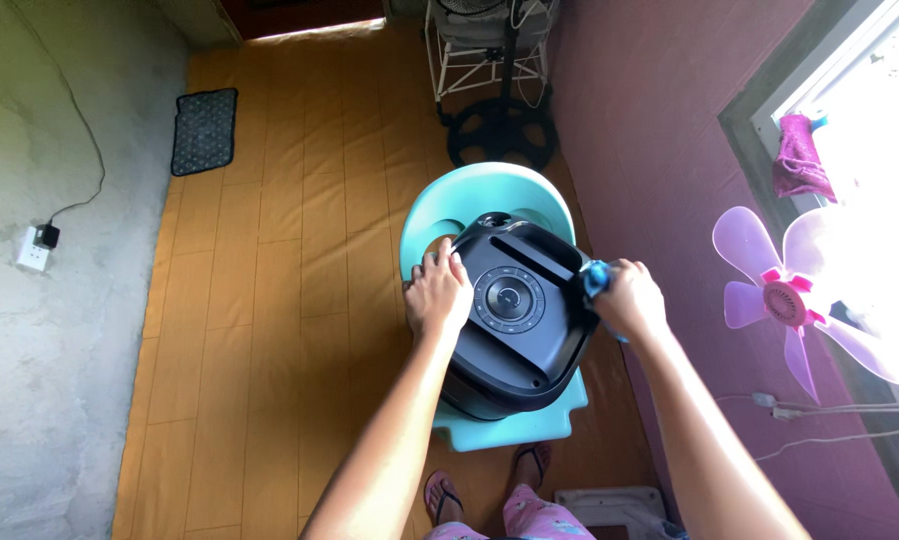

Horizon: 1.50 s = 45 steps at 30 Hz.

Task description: The person wipes the exterior of a black portable radio with a blue cloth, rotating the device to clean all sides. They then switch to a pink cloth to wipe the blades of a small pink fan.

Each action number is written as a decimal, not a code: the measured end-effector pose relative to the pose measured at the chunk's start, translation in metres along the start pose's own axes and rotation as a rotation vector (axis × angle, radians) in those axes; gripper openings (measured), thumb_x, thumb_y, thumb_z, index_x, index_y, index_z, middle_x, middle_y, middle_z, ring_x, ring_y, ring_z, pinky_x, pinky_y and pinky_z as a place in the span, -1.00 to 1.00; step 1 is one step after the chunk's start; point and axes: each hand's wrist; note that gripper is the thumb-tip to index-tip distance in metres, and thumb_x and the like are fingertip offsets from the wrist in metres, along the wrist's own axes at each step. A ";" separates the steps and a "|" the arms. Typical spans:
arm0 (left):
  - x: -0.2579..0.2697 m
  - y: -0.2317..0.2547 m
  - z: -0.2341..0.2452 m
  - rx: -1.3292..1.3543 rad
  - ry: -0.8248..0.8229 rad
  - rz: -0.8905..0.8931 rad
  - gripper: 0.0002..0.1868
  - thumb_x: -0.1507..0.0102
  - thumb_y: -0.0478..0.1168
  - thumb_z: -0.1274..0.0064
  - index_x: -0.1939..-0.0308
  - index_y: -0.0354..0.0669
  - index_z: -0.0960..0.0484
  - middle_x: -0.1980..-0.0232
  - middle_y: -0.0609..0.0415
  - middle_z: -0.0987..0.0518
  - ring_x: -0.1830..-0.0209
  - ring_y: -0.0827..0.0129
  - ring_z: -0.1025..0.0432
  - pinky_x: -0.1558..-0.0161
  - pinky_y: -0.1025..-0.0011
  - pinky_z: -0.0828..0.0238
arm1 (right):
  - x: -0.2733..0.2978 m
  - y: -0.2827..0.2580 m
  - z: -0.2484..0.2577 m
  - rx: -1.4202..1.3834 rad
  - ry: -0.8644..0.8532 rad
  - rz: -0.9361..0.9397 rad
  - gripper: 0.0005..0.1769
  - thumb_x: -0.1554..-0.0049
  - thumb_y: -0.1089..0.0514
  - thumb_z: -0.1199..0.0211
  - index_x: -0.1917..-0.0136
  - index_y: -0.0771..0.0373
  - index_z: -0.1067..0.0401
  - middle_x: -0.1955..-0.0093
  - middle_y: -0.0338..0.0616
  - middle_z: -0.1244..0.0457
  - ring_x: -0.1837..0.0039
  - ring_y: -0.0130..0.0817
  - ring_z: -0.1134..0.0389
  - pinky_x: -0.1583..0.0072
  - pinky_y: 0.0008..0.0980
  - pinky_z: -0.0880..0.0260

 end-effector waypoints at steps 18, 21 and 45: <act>0.001 -0.002 -0.005 0.014 0.063 -0.029 -0.48 -0.42 0.03 0.36 -0.43 0.03 -0.34 -0.23 -0.18 -0.51 -0.17 -0.10 -0.45 -0.04 0.01 -0.50 | -0.022 -0.120 -0.008 0.305 0.108 0.089 -0.69 -0.07 0.05 -0.27 0.05 0.30 -0.63 -0.25 0.12 -0.27 -0.33 0.01 -0.22 -0.21 -0.03 -0.34; -0.003 -0.004 -0.004 0.044 0.010 -0.084 -0.46 -0.40 -0.01 0.29 -0.44 -0.07 -0.33 -0.20 -0.21 -0.52 -0.13 -0.12 -0.46 -0.10 -0.02 -0.45 | -0.057 -0.130 -0.014 0.246 0.022 0.048 -0.68 -0.13 0.11 -0.21 -0.02 0.35 -0.61 -0.24 0.16 -0.30 -0.30 0.04 -0.31 -0.16 -0.05 -0.43; -0.006 -0.008 -0.016 -0.024 -0.014 -0.092 -0.42 -0.43 0.02 0.39 -0.50 -0.05 -0.23 -0.28 -0.16 -0.47 -0.18 -0.07 -0.45 -0.13 -0.07 -0.42 | -0.044 -0.108 -0.004 -0.390 0.079 0.223 -0.43 -0.11 -0.14 -0.36 -0.27 0.25 -0.54 -0.18 0.29 -0.34 -0.22 0.18 -0.36 -0.19 0.14 -0.38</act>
Point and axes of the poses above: each hand's wrist, its own x-axis away from the middle knuckle, its own z-axis out of the back of the hand, y = z × x
